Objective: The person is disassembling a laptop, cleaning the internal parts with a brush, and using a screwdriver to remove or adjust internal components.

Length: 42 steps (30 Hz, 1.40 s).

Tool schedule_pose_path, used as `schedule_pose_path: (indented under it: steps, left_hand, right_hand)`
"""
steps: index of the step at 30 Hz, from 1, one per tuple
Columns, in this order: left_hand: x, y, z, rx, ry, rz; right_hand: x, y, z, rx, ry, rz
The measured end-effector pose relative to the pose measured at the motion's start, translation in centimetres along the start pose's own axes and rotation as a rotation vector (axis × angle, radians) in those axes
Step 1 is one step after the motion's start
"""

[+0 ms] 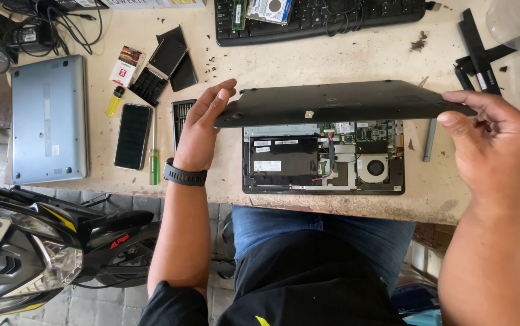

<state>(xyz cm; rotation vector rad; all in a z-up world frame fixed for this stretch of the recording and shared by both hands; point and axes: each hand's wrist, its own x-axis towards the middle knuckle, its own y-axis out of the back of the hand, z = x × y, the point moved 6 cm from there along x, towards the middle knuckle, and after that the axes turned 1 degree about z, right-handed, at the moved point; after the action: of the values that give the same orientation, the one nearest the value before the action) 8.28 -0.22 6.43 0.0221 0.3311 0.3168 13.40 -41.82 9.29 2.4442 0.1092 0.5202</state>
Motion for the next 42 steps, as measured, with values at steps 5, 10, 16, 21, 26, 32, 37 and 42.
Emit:
schedule_pose_path:
  steps: [5,10,16,21,26,32,37,42]
  left_hand:
    - [0.07,0.00,0.00,0.025,-0.009,0.000]
    - [0.07,0.03,0.01,0.020,-0.013,-0.003]
    - [0.20,0.06,-0.27,-0.012,-0.009,-0.012]
    - [0.12,-0.13,0.00,-0.021,-0.050,-0.038]
    - [0.25,-0.11,-0.14,-0.033,-0.020,-0.012]
    - [0.18,-0.10,-0.05,-0.026,-0.002,-0.002]
    - [0.18,-0.20,-0.13,-0.044,-0.008,-0.007]
    - [-0.48,0.19,0.01,0.153,-0.112,-0.037]
  right_hand:
    - [0.01,0.03,-0.06,0.010,-0.026,-0.004]
    - [-0.04,0.02,0.01,0.010,-0.029,-0.011]
    - [-0.13,-0.09,0.09,-0.009,-0.044,-0.013]
    - [0.00,0.00,-0.34,0.020,-0.060,-0.016]
    - [0.14,0.10,-0.14,-0.001,-0.020,-0.023]
    - [0.27,0.10,0.05,-0.003,-0.035,-0.025]
    - [0.28,0.18,-0.01,0.004,-0.052,-0.024]
    - [-0.61,0.08,-0.67,-0.086,-0.014,-0.149]
